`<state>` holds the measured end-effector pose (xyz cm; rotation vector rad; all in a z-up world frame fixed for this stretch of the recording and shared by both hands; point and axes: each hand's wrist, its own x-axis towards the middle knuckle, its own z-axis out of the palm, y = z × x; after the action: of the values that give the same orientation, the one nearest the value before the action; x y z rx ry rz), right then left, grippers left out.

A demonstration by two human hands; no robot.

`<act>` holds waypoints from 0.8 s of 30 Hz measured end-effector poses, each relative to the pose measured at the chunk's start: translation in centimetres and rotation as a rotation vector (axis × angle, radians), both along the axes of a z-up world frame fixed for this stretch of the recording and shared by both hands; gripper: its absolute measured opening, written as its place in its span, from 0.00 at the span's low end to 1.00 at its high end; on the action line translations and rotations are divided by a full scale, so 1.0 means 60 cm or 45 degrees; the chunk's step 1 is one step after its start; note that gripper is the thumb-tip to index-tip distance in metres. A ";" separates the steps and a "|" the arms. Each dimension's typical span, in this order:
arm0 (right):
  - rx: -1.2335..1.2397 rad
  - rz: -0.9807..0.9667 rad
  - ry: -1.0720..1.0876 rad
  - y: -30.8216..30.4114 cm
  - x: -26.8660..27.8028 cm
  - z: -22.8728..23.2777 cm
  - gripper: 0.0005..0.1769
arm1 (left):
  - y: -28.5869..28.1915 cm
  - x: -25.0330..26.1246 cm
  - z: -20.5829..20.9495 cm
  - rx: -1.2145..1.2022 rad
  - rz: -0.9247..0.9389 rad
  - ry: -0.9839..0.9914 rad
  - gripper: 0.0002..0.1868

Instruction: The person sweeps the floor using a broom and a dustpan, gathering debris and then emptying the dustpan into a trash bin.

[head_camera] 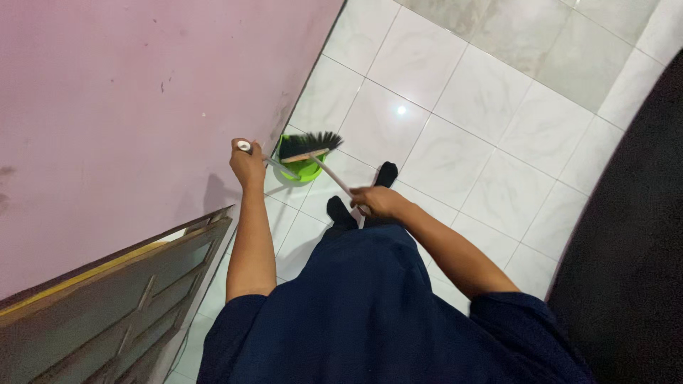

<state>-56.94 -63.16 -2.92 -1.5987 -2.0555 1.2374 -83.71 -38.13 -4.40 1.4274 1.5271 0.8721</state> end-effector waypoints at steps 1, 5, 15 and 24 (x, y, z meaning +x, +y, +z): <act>-0.036 -0.066 -0.055 -0.034 0.001 0.030 0.17 | -0.002 -0.005 0.002 0.009 -0.008 -0.017 0.09; 0.014 -0.265 -0.230 -0.103 0.024 0.154 0.14 | -0.044 -0.030 0.011 0.160 -0.046 0.194 0.10; 0.219 -0.747 -0.358 -0.123 0.021 -0.016 0.11 | -0.195 -0.082 0.037 0.048 -0.048 0.082 0.09; 0.120 -0.524 0.115 -0.234 0.003 0.107 0.10 | -0.243 -0.146 -0.019 0.048 0.046 0.051 0.08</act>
<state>-56.78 -77.19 3.50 -1.7684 -1.5965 1.0269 -92.48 -52.74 -5.54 1.4565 1.5782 0.9034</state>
